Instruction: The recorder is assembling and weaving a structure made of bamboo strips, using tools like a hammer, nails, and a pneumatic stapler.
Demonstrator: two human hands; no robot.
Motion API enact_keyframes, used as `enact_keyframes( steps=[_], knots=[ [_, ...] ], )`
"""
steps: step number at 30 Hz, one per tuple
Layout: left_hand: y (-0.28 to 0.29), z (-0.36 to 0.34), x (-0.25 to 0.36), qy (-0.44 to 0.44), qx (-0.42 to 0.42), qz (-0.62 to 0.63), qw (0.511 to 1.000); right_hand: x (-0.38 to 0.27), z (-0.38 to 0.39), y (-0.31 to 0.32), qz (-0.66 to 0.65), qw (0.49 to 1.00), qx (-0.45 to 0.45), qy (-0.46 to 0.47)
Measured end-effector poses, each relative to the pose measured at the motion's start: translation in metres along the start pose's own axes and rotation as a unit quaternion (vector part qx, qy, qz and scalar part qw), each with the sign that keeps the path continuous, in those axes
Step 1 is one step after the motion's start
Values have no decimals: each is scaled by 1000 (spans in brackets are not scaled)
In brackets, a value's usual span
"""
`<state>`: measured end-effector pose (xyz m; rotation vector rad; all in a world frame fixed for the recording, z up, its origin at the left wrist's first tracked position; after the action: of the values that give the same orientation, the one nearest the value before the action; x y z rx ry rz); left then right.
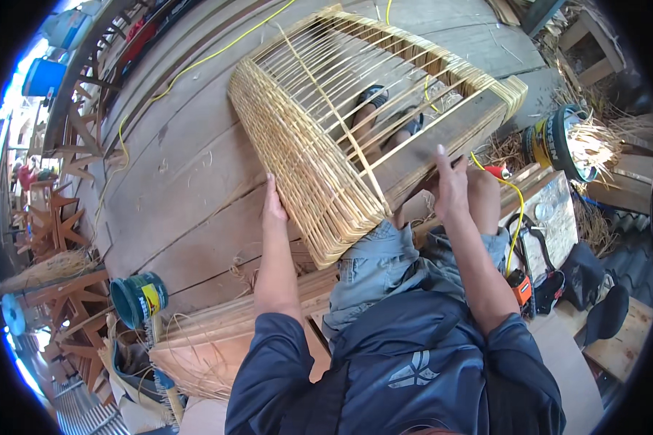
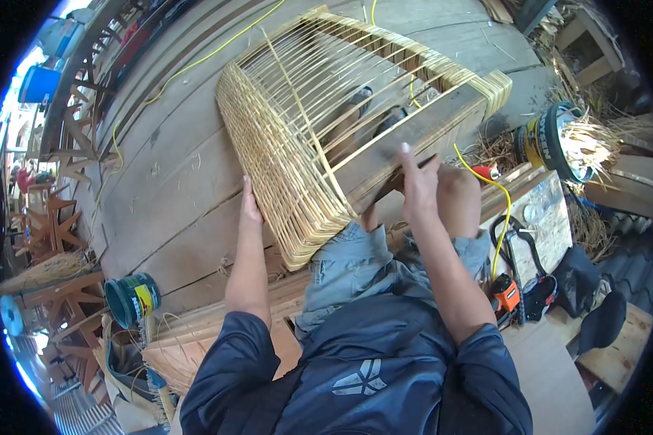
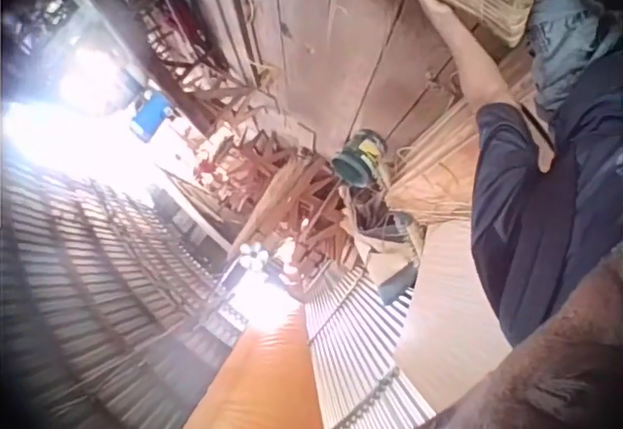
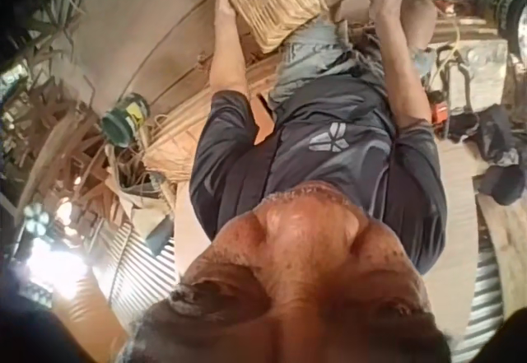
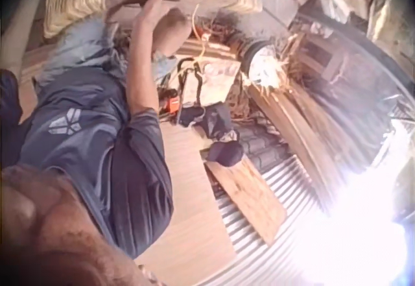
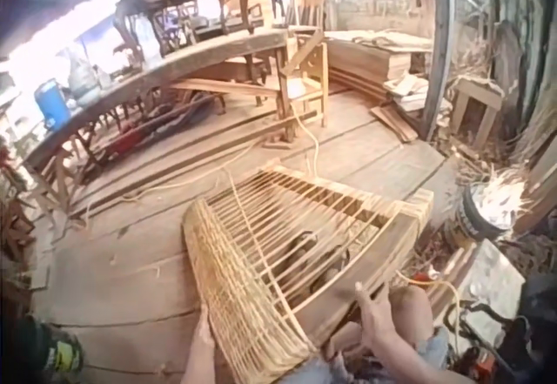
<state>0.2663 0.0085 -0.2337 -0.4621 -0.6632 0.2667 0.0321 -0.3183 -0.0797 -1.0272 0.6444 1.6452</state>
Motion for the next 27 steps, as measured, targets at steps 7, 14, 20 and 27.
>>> enact_keyframes(
  steps=[7, 14, 20, 27],
  knots=[
    [-5, 75, 48, -18, -48, -40, 998, -16, 24, -5, -11, 999, -2, 51],
    [-8, 192, 66, -118, 100, -75, 985, -13, 23, -16, 3, 997, -75, -34],
    [7, 222, -1, -65, 89, -13, 994, 26, -44, -43, 17, 965, -175, -192],
    [-24, 219, -46, -34, 80, 8, 996, 64, -120, -75, 85, 910, -243, -326]
  ],
)
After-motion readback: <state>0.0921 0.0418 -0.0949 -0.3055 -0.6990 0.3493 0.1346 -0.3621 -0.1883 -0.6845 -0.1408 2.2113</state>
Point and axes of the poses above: each hand's wrist, its own z-axis away from the middle knuckle, its own y-axis out of the back of the hand, x = y × z, the point moved 10 cm from there along -z, towards the middle knuckle, and after that the axes turned 8 degrees about x, right-handed, at the moved point
